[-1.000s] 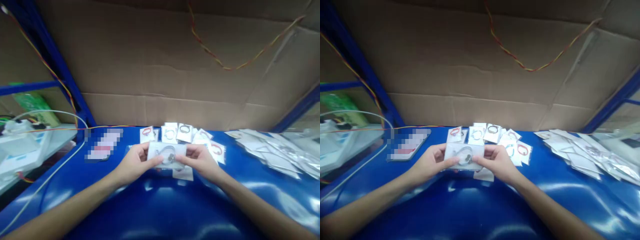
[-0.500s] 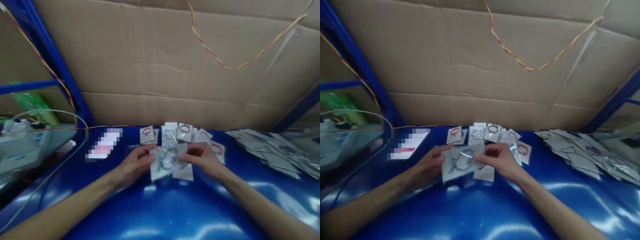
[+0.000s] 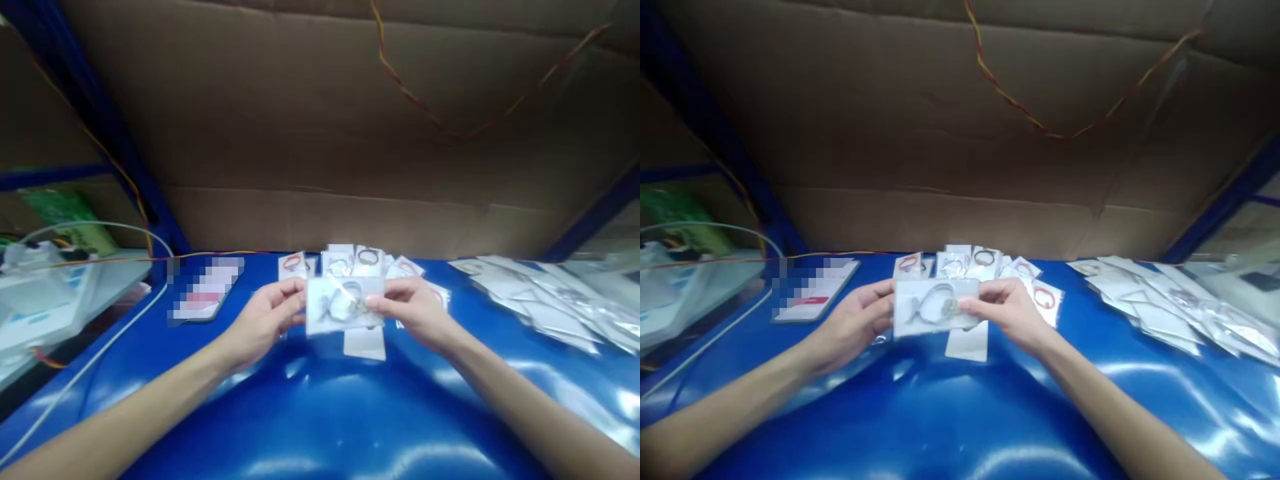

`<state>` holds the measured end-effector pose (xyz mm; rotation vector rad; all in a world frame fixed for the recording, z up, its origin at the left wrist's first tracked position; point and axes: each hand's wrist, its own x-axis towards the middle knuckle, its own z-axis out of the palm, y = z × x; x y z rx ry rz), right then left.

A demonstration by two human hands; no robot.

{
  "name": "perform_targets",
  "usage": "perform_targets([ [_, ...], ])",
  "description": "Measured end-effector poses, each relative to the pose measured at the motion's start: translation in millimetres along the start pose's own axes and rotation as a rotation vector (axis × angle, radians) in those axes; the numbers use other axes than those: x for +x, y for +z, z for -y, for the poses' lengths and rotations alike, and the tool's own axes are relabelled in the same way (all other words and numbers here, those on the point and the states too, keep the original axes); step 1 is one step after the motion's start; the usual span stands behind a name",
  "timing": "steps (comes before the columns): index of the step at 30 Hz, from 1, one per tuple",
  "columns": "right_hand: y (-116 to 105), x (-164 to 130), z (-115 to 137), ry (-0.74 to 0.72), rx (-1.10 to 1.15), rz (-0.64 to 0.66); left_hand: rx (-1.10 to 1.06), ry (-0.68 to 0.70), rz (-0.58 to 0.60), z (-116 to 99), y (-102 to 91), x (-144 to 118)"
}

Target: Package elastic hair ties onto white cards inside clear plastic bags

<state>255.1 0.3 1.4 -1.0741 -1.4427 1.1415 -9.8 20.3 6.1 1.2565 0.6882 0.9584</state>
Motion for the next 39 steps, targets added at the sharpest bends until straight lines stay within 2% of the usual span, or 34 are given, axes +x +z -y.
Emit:
perform_targets([
  [3, -12, 3, 1, -0.061, -0.031, -0.086, -0.007, 0.114, -0.035, -10, -4.4, 2],
  [5, -16, 3, 2, -0.075, -0.048, -0.100, 0.016, 0.150, 0.000, -15, -5.4, 1],
  [8, -12, 3, 5, -0.058, -0.065, -0.076, -0.036, 0.101, 0.045, -16, -4.6, -1],
  [11, -5, 1, 6, -0.087, -0.099, -0.095, -0.089, -0.015, 0.014, -13, -4.6, -1],
  [14, -1, 0, 7, -0.129, -0.101, -0.130, -0.021, -0.087, -0.007, -7, -7.2, 1],
  [17, 3, -3, 8, -0.140, -0.087, -0.122, 0.076, -0.062, -0.031, -3, -8.5, 3],
  [22, 13, -7, 9, -0.160, -0.071, -0.116, 0.197, 0.028, -0.140, -5, -2.1, 0],
  [25, 17, -8, 9, -0.162, -0.059, -0.119, 0.318, 0.057, -0.155, -7, 1.1, -3],
  [30, 19, -10, 9, -0.166, -0.101, -0.104, 0.373, 0.025, -0.158, -8, 1.4, -4],
  [35, 20, -11, 8, -0.115, -0.056, -0.051, 0.425, -0.015, -0.199, -7, 2.3, -4],
  [39, 14, -7, 6, -0.080, 0.009, -0.033, 0.380, -0.010, -0.209, -5, -4.4, -1],
])
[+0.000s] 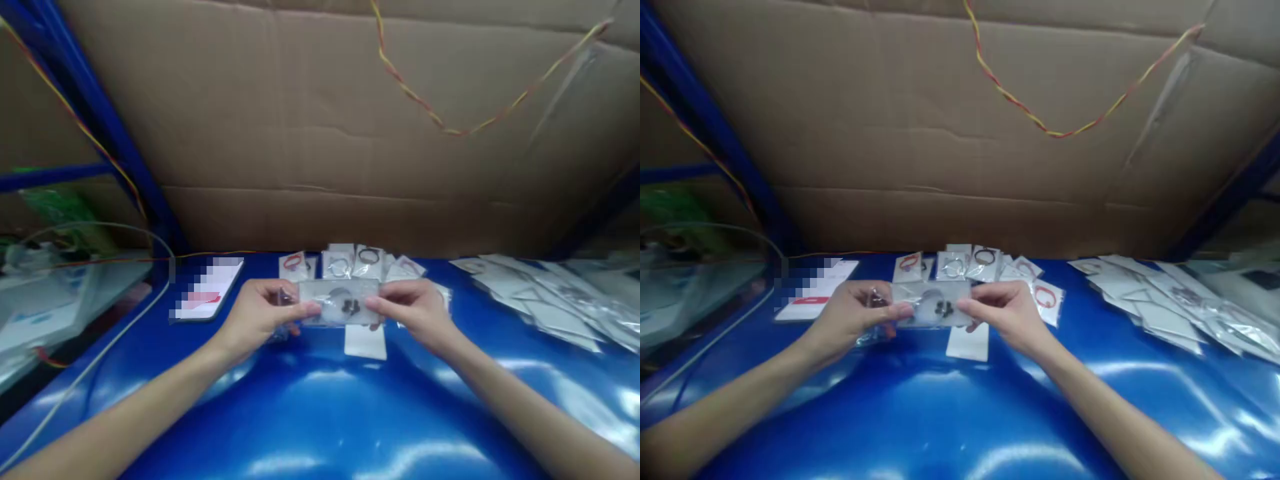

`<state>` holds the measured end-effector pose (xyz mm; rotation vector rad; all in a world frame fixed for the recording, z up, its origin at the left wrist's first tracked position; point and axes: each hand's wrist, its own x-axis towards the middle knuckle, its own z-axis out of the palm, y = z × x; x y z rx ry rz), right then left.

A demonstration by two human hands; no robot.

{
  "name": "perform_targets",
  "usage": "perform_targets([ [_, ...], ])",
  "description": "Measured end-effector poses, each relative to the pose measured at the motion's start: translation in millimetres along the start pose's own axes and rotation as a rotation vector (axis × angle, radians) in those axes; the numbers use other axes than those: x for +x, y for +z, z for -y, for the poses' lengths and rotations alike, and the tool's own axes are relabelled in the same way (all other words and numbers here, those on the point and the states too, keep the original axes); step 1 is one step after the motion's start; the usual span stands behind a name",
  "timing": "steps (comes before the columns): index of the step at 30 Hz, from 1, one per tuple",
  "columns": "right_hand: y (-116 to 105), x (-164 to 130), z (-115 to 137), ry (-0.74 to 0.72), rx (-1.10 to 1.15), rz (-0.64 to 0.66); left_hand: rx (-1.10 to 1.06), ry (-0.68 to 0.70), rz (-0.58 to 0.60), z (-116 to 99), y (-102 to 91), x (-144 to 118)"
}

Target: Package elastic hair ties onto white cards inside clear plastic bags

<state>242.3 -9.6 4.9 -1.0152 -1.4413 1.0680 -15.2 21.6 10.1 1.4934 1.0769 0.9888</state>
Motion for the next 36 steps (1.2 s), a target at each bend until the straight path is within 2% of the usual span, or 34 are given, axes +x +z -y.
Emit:
perform_targets([
  [4, -16, 8, -2, 0.023, 0.089, -0.057, -0.091, -0.004, -0.024, 4, -12.1, 11],
  [10, -43, 19, 4, 0.004, 0.348, -0.152, -0.263, -0.045, 0.024, 1, -21.5, 18],
  [12, -49, 20, 6, 0.012, 0.392, -0.149, -0.295, -0.059, 0.047, -1, -19.2, 17],
  [14, -52, 20, 8, 0.064, 0.410, -0.088, -0.300, -0.057, 0.082, -3, -15.9, 15],
  [19, -34, 13, 9, 0.283, 0.301, 0.166, -0.217, -0.022, 0.112, -6, -10.9, 13],
  [22, -12, 4, 7, 0.292, 0.114, 0.260, -0.171, 0.004, 0.157, -8, -9.1, 11],
  [25, 7, -4, 3, 0.208, -0.053, 0.256, -0.150, -0.005, 0.229, -8, -2.5, 4],
  [27, 14, -8, 0, 0.173, -0.143, 0.231, -0.141, 0.019, 0.223, -5, 4.8, -2],
  [31, 16, -10, -2, 0.151, -0.206, 0.134, -0.010, 0.205, 0.019, 3, 18.2, -12],
  [33, 14, -9, -2, 0.173, -0.198, 0.143, 0.072, 0.250, -0.036, 5, 21.2, -14],
  [36, 12, -6, -3, 0.205, -0.177, 0.166, -0.006, 0.153, 0.059, 6, 20.5, -11],
])
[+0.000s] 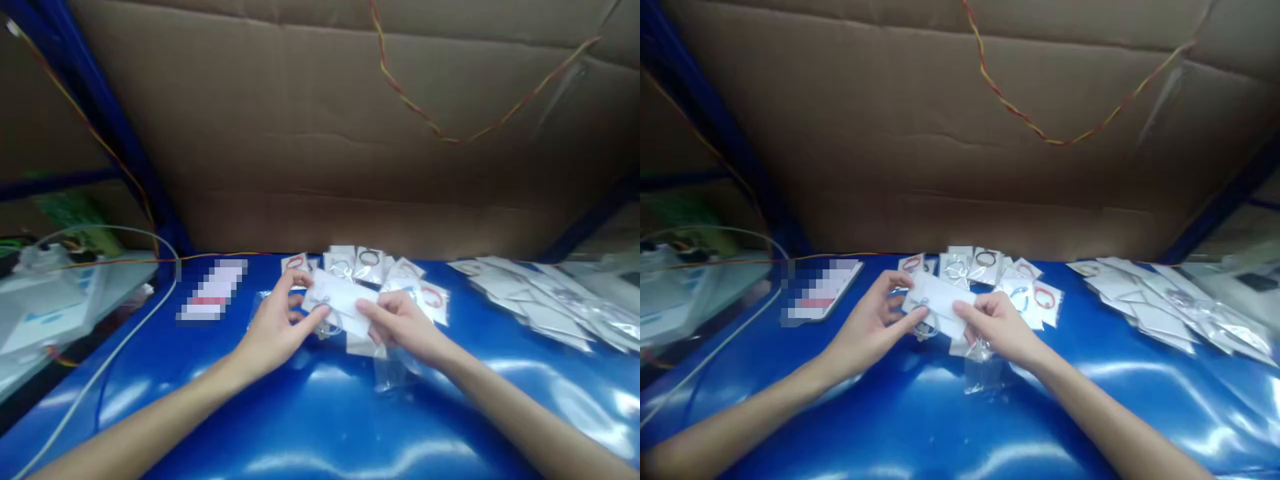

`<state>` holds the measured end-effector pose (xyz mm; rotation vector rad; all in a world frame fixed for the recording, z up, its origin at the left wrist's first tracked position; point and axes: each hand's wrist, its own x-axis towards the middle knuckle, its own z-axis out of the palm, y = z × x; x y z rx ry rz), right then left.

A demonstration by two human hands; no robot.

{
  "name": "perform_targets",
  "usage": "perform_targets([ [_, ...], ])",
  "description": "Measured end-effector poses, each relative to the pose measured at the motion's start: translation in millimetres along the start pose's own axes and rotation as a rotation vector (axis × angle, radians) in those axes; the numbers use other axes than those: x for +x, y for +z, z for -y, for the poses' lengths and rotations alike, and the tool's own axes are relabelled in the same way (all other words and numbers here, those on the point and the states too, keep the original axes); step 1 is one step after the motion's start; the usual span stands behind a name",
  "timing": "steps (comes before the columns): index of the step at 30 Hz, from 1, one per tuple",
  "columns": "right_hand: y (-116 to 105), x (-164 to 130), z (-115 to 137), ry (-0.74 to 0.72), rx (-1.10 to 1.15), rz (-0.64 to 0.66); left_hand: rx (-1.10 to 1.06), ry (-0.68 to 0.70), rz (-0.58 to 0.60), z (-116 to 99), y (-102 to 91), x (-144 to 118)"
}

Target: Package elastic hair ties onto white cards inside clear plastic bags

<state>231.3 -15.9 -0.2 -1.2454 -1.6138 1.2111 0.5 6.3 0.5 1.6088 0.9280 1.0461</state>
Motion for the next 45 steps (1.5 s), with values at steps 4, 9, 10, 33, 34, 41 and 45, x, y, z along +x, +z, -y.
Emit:
perform_targets([
  [4, -10, 6, -5, 0.005, 0.036, -0.129, -0.197, -0.148, 0.077, 3, -8.8, 10],
  [9, -57, 3, 9, -0.029, -0.206, -0.226, -0.083, -0.187, -0.082, 1, -24.8, 18],
  [10, -68, 2, 14, -0.008, -0.260, -0.071, -0.053, -0.189, -0.105, 0, -27.4, 19],
  [33, -49, 30, 9, -0.041, -0.247, -0.054, 0.320, -0.223, 0.100, 6, -89.9, 44],
  [34, -46, 29, 7, -0.006, -0.099, -0.019, 0.316, -0.213, 0.118, 6, -88.4, 44],
  [41, -23, 24, 13, 0.025, 0.233, 0.004, 0.199, -0.134, 0.299, 7, -52.3, 33],
  [45, -13, 21, 16, 0.011, 0.189, 0.051, 0.407, 0.041, 0.264, 2, -43.6, 28],
])
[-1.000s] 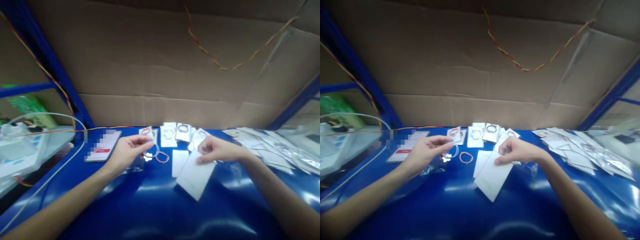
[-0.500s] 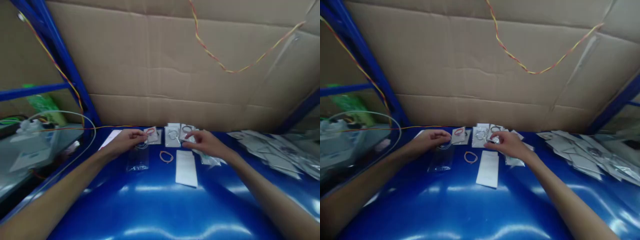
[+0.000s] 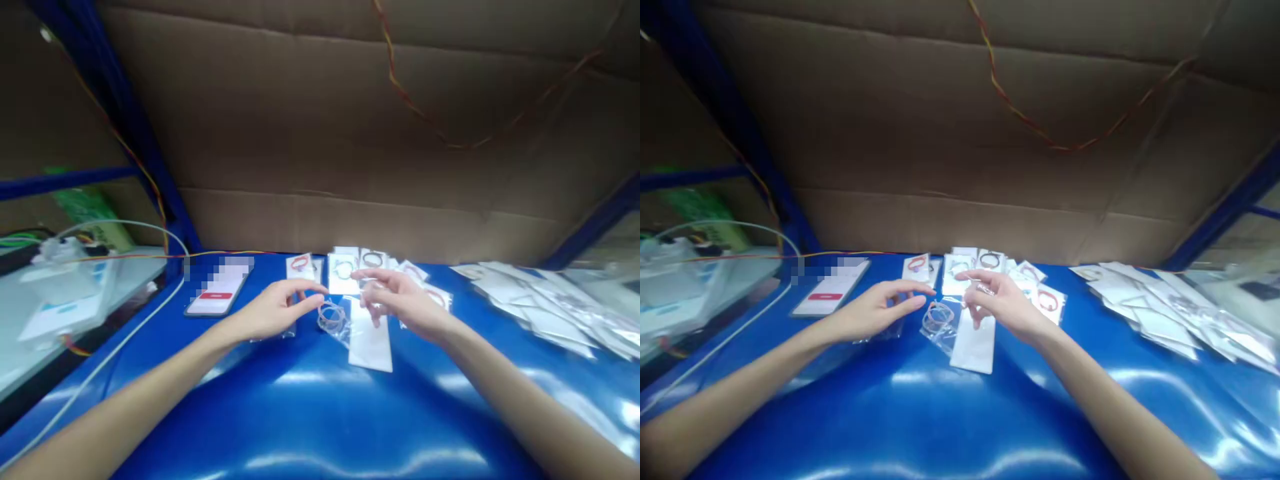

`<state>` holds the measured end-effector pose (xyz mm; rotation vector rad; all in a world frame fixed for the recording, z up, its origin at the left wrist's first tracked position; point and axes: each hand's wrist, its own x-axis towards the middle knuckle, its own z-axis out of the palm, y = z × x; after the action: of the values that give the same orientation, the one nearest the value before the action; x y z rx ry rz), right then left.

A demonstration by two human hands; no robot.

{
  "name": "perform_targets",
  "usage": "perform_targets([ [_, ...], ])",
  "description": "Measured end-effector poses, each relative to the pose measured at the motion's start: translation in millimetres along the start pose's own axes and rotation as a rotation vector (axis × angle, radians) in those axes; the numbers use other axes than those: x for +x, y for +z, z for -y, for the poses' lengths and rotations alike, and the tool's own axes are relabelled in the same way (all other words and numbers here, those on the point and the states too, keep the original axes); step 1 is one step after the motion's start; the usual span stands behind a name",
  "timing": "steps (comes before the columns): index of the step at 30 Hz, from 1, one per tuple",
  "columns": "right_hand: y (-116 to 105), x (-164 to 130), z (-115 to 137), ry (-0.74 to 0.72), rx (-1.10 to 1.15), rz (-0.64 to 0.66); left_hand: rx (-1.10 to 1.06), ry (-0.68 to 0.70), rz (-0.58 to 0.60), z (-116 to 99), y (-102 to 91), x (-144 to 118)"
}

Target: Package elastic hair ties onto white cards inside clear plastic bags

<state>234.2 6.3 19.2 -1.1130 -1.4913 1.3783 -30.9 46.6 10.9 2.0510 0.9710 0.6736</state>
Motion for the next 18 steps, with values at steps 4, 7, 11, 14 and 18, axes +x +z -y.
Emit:
perform_targets([
  [4, 14, 0, -2, -0.071, -0.031, 0.037, -0.073, 0.032, 0.032, -9, -4.0, -3],
  [7, 26, 0, -2, -0.124, -0.001, 0.031, -0.198, -0.022, 0.154, -15, -2.3, -5],
  [11, 25, 2, -6, -0.162, -0.036, -0.066, -0.261, -0.126, 0.012, -18, -6.5, -5],
  [14, 7, 4, -12, -0.228, -0.132, -0.203, -0.207, -0.164, -0.228, -12, -24.5, -3],
  [18, -22, 2, -16, -0.347, -0.468, -0.396, 0.234, -0.110, -0.444, 1, -50.9, -3],
])
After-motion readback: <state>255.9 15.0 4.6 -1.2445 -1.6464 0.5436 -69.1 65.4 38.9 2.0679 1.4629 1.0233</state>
